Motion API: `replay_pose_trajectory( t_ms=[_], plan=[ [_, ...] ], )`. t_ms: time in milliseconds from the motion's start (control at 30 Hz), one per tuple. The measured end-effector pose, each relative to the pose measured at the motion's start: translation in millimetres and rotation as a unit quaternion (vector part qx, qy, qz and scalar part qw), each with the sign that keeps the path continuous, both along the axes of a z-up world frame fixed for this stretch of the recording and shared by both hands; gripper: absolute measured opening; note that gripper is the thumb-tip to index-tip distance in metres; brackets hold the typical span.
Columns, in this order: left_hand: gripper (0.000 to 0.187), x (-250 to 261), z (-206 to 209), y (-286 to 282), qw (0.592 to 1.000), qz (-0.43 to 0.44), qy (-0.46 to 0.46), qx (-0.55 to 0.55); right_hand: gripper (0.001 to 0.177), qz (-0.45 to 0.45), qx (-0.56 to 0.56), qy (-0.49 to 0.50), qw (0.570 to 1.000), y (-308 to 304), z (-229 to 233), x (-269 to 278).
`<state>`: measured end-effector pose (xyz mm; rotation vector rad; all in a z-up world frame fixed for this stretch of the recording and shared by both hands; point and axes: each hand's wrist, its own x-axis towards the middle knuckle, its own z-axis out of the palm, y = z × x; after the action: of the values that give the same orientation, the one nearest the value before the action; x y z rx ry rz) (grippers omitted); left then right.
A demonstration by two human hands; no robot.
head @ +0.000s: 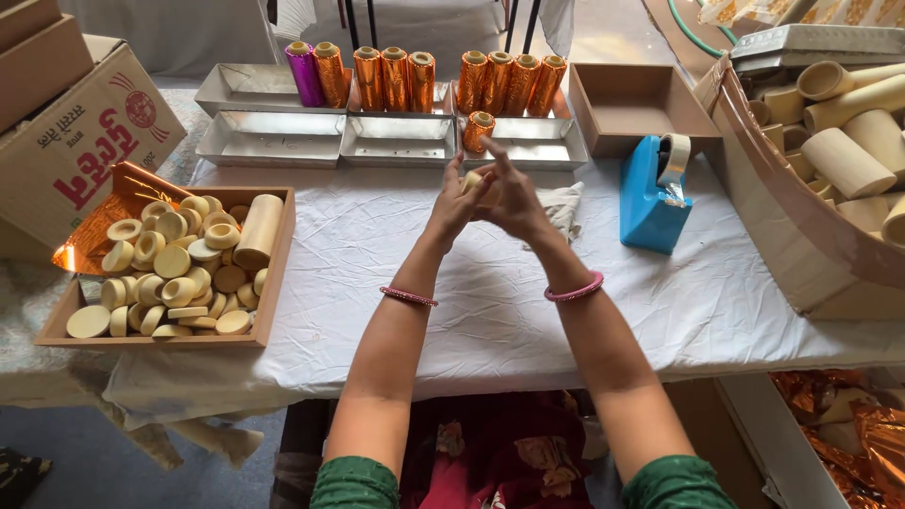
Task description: The person wraps a cylindrical object with a shiny purple foil sheet, folding the edges and securing it with tape. They then place the wrapped cylinder into a metal tray and wipe another cylinder with a cloth.
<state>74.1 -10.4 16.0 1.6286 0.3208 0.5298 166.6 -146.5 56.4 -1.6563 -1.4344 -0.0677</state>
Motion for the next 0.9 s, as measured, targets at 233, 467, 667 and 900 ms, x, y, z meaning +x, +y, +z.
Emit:
replay_pose_trajectory(
  t_ms=[233,467,667,900],
  plan=[
    [0.079,-19,-38,33,0.982,0.067,-0.111,-0.139,0.073,-0.422,-0.166,-0.182,0.873,-10,-28,2],
    [0.069,-34,-13,13,0.98,0.067,-0.095,-0.16,0.034,-0.315,-0.228,-0.049,0.92,3,-99,47],
    [0.01,22,-114,68,0.942,0.138,-0.192,0.238,0.031,-0.02,0.13,-0.13,0.983,-3,-12,-61],
    [0.068,-10,-66,44,0.981,0.07,-0.084,-0.158,0.047,0.016,0.052,-0.351,0.935,2,-20,-63]
  ],
)
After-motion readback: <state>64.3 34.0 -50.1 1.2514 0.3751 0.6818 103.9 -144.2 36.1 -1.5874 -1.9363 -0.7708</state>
